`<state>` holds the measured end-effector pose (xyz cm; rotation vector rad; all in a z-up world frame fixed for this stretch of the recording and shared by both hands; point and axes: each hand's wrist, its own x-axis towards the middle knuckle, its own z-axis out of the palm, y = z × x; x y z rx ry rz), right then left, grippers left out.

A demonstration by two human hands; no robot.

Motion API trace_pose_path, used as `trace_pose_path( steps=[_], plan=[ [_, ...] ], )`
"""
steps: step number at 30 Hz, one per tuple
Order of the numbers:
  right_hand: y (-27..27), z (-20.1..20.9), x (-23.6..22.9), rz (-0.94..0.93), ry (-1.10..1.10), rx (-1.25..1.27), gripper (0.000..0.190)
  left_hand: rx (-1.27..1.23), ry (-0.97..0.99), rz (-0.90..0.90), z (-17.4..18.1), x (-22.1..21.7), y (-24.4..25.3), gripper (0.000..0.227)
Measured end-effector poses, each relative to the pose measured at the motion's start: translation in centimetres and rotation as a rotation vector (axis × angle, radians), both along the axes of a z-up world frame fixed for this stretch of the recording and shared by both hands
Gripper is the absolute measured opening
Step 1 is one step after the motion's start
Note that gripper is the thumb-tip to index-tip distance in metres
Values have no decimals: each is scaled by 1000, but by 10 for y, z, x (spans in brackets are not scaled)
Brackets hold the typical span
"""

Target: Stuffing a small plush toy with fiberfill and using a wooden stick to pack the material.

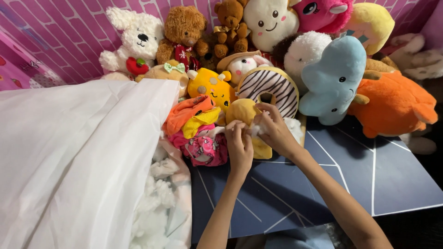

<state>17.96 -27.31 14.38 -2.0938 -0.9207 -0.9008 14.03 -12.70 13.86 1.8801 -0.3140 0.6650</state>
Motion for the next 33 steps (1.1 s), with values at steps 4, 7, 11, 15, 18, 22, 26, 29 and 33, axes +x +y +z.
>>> trace_pose_path(
  steps=[4,7,11,15,18,22,26,29,33],
  plan=[
    [5,10,14,-61,252,9,72,-35,60,-17,7,-8,-3,8],
    [7,-17,38,-244,241,-130,58,13,32,-29,4,-8,-4,6],
    [13,-41,54,-355,117,-62,48,27,49,-18,-5,-3,-5,7],
    [9,-31,44,-282,292,100,49,11,62,-29,-6,-3,-8,35],
    [0,-25,35,-225,442,184,46,56,109,-33,-6,-8,-13,58],
    [4,-22,21,-189,465,234,45,69,4,19,-4,-6,-12,47],
    [0,-20,18,-73,423,189,46,77,-13,35,1,-8,-5,38],
    [-8,12,1,43,590,188,49,54,-5,56,-16,3,0,37],
    [-11,40,-25,78,631,62,63,67,-38,129,-21,9,2,33]
  ],
)
